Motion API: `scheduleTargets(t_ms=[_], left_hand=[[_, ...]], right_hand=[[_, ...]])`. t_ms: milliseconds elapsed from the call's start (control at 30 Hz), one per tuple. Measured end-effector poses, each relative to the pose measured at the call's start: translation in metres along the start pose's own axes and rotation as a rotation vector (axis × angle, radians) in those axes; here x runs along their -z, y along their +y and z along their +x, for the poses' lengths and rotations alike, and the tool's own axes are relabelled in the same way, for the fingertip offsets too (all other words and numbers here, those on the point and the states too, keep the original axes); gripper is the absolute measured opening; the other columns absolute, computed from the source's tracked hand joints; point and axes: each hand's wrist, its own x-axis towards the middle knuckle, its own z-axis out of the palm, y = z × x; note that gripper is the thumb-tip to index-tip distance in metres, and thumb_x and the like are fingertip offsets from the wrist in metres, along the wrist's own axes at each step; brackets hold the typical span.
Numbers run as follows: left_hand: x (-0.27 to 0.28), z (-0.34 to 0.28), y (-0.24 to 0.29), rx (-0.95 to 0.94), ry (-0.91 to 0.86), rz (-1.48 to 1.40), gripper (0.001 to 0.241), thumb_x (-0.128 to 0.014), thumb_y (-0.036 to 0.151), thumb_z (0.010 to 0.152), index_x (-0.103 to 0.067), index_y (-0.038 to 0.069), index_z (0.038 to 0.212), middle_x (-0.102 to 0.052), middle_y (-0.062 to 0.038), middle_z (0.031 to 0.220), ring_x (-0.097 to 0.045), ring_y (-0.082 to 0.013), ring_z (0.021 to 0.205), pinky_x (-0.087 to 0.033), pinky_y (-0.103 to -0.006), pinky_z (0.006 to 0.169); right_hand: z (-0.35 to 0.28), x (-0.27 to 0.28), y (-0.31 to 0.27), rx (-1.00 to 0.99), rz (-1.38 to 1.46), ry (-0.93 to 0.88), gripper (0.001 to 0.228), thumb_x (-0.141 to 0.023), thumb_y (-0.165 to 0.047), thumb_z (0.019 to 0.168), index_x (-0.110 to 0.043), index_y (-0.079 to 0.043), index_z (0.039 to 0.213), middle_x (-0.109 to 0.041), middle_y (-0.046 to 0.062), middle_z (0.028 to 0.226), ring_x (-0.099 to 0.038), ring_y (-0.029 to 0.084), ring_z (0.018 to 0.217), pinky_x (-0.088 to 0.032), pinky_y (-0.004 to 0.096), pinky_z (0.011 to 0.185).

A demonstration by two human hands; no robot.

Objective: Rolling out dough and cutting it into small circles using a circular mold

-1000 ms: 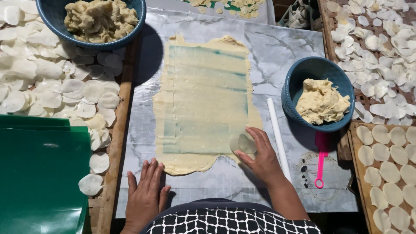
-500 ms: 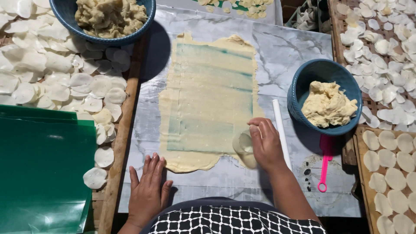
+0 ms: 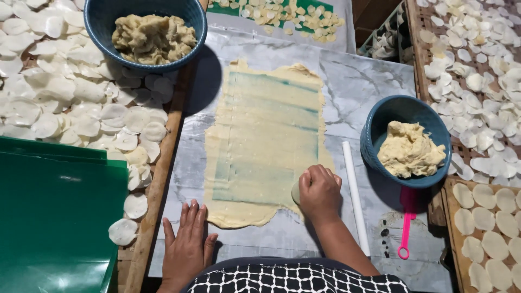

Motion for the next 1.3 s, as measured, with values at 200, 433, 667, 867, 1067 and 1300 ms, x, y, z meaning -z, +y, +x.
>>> scheduleTargets(t_ms=[200,433,667,867,1067,1300], left_hand=[[-0.008,0.0,-0.004,-0.008,0.025,0.034,0.076,-0.045,0.049,0.098,-0.029,0.009,0.16,-0.026,-0.013,0.17,-0.017,-0.0287,0.161,-0.007,-0.0645,0.124],[-0.004,-0.001,-0.002,-0.03,0.049,0.02,0.074,-0.043,0.049,0.099,-0.03,0.006,0.159,-0.027,-0.016,0.169,-0.019,-0.031,0.16,-0.007,-0.0654,0.124],[-0.003,0.002,-0.003,0.002,0.028,0.006,0.075,-0.045,0.049,0.099,-0.029,0.009,0.16,-0.026,-0.014,0.17,-0.017,-0.0301,0.16,-0.004,-0.063,0.125],[-0.002,0.004,-0.001,-0.004,0.06,-0.002,0.076,-0.048,0.047,0.097,-0.031,0.007,0.159,-0.03,-0.016,0.168,-0.021,-0.0319,0.159,-0.009,-0.0641,0.124],[-0.003,0.004,-0.002,-0.018,0.069,-0.016,0.075,-0.048,0.046,0.098,-0.032,0.006,0.159,-0.031,-0.017,0.168,-0.022,-0.0333,0.159,-0.009,-0.0642,0.125],[-0.008,0.002,-0.003,-0.004,0.06,0.003,0.075,-0.045,0.05,0.099,-0.03,0.009,0.16,-0.029,-0.015,0.169,-0.02,-0.0313,0.159,-0.007,-0.0637,0.126]], right_hand=[[0.001,0.0,0.002,0.002,0.01,-0.019,0.017,-0.053,-0.014,0.091,-0.058,-0.008,0.076,-0.061,0.006,0.076,-0.056,0.026,0.075,-0.039,0.04,0.097],[0.001,-0.002,0.008,0.036,-0.007,0.016,0.013,-0.056,-0.014,0.092,-0.06,-0.009,0.081,-0.062,0.007,0.078,-0.057,0.028,0.079,-0.039,0.041,0.092],[0.004,0.047,0.019,-0.086,0.187,-0.524,0.067,-0.061,-0.049,0.086,-0.047,-0.014,0.141,-0.042,0.009,0.151,-0.047,0.03,0.139,-0.041,0.046,0.112],[0.022,0.086,-0.012,-0.263,0.088,-0.625,0.074,-0.077,-0.022,0.08,-0.047,-0.019,0.147,-0.053,0.004,0.151,-0.055,0.025,0.134,-0.047,0.045,0.111],[0.04,0.078,0.016,0.007,0.194,-0.428,0.071,-0.077,-0.01,0.076,-0.051,-0.015,0.142,-0.054,0.004,0.145,-0.055,0.024,0.132,-0.044,0.038,0.107],[0.04,0.065,0.016,-0.019,0.157,-0.488,0.074,-0.078,-0.009,0.077,-0.049,-0.022,0.143,-0.053,0.0,0.148,-0.053,0.023,0.136,-0.044,0.041,0.111]])
